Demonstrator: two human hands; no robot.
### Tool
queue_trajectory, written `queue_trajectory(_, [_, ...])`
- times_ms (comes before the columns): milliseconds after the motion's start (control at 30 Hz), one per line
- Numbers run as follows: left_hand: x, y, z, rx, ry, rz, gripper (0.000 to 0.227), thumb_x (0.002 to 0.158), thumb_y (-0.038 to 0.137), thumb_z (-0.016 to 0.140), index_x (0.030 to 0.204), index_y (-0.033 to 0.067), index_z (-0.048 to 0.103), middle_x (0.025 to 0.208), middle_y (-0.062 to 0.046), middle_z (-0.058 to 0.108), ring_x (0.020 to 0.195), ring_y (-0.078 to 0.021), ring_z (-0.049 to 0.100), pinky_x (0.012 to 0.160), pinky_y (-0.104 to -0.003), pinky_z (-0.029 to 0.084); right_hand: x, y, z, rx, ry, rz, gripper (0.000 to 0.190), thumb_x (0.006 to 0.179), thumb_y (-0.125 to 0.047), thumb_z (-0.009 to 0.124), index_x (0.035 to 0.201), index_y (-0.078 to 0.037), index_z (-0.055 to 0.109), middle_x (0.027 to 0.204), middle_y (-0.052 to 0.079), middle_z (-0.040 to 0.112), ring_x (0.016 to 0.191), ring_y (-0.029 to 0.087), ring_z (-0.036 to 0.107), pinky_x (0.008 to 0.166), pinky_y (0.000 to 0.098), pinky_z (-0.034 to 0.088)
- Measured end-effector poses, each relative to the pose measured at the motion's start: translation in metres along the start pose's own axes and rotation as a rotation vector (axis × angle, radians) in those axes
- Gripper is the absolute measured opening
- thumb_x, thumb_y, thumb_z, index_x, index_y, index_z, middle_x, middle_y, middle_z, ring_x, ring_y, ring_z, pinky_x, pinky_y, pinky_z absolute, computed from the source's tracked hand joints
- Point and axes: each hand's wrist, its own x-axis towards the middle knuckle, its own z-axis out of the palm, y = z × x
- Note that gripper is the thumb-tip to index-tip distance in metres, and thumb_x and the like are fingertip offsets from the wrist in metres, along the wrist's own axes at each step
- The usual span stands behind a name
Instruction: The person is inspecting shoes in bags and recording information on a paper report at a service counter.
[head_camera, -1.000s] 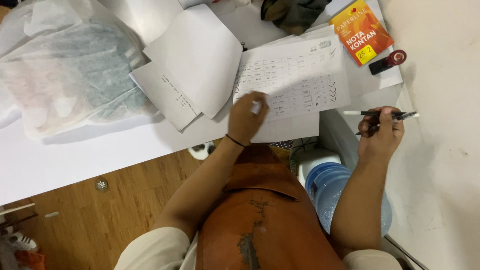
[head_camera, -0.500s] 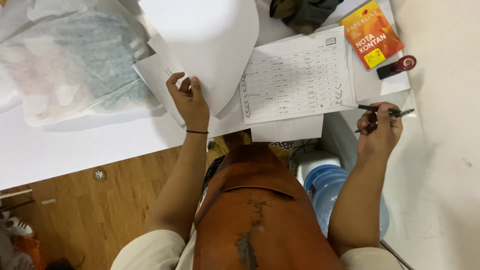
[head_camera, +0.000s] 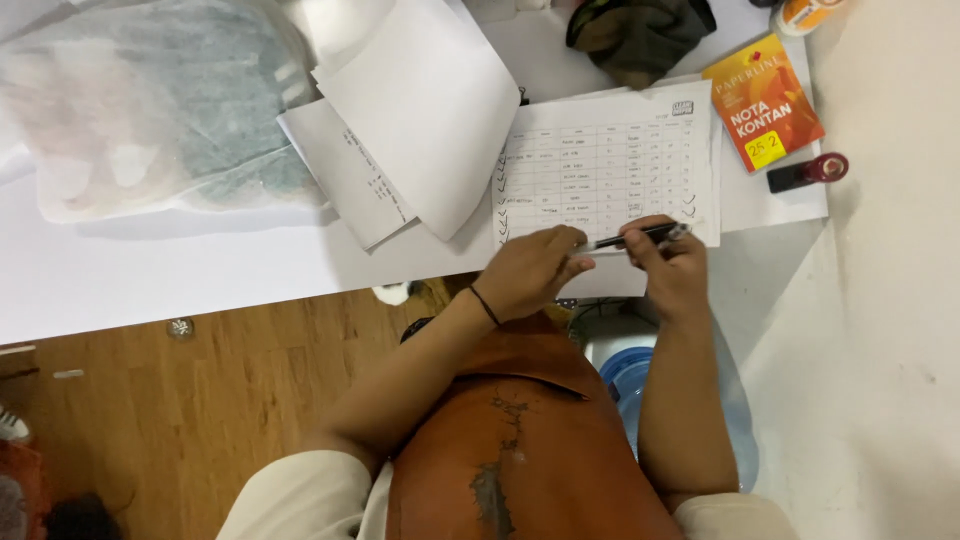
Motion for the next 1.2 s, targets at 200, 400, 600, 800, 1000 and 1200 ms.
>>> queue_trajectory(200, [0.012,-0.024,0.019,0.084,0.122,0.138,0.035,0.128,0.033,0.044,0.105,0.0107,0.059,0.081,-0.005,0.058,0.073,-0.0294,0.068,0.065,-0.040,0.058,0.009,0.009,0.008,0.089,0.041,0.048,0.022,0.111,-0.023,0.089,0.106,-0.002,0.086,0.077,0.012,0.072,0.063,0.012,0.059,0.060,0.0274,0.056])
queue_trajectory(400, [0.009,-0.085,0.035,0.073,0.226,0.105,0.036,0.127,0.038,0.047,0.104,0.0137,0.059,0.089,-0.004,0.059,0.084,-0.0283,0.067,0.074,-0.038,0.058,0.066,-0.018,-0.046,0.132,0.466,-0.028,0.021,0.122,-0.029,0.081,0.118,-0.011,0.072,0.098,0.010,0.076,0.063,0.009,0.061,0.056,0.0202,0.049])
queue_trajectory(600, [0.012,-0.070,0.014,0.089,0.266,0.294,0.027,0.124,0.024,0.060,0.103,0.0075,0.065,0.117,-0.014,0.078,0.103,-0.0351,0.075,0.093,-0.044,0.062,0.107,0.009,-0.078,-0.091,0.502,-0.027,0.012,0.117,-0.017,0.085,0.111,-0.007,0.082,0.079,0.004,0.069,0.056,0.006,0.056,0.054,0.0213,0.047])
queue_trajectory(800, [0.013,-0.074,0.016,0.154,0.280,0.309,0.027,0.123,0.025,0.064,0.101,0.0093,0.067,0.119,-0.011,0.081,0.104,-0.0310,0.076,0.097,-0.041,0.060,0.117,-0.004,-0.073,-0.235,0.480,-0.014,0.015,0.115,-0.018,0.089,0.104,-0.008,0.087,0.063,0.000,0.058,0.054,0.008,0.055,0.054,0.0230,0.047])
queue_trajectory(1000, [0.015,-0.070,0.014,0.157,0.244,0.242,0.026,0.123,0.027,0.063,0.105,0.0096,0.068,0.121,-0.010,0.081,0.107,-0.0319,0.076,0.092,-0.040,0.062,0.129,0.018,-0.082,-0.371,0.464,0.011,0.014,0.110,-0.024,0.092,0.102,-0.013,0.089,0.064,0.000,0.061,0.058,0.010,0.058,0.060,0.0273,0.048])
queue_trajectory(1200, [0.016,-0.065,0.010,0.067,0.225,0.148,0.020,0.117,0.026,0.074,0.109,0.0099,0.066,0.119,-0.011,0.080,0.108,-0.0333,0.077,0.090,-0.041,0.064,0.125,0.005,-0.074,-0.382,0.523,-0.051,0.009,0.112,-0.021,0.091,0.108,-0.012,0.089,0.063,0.001,0.063,0.057,0.011,0.060,0.058,0.0272,0.047])
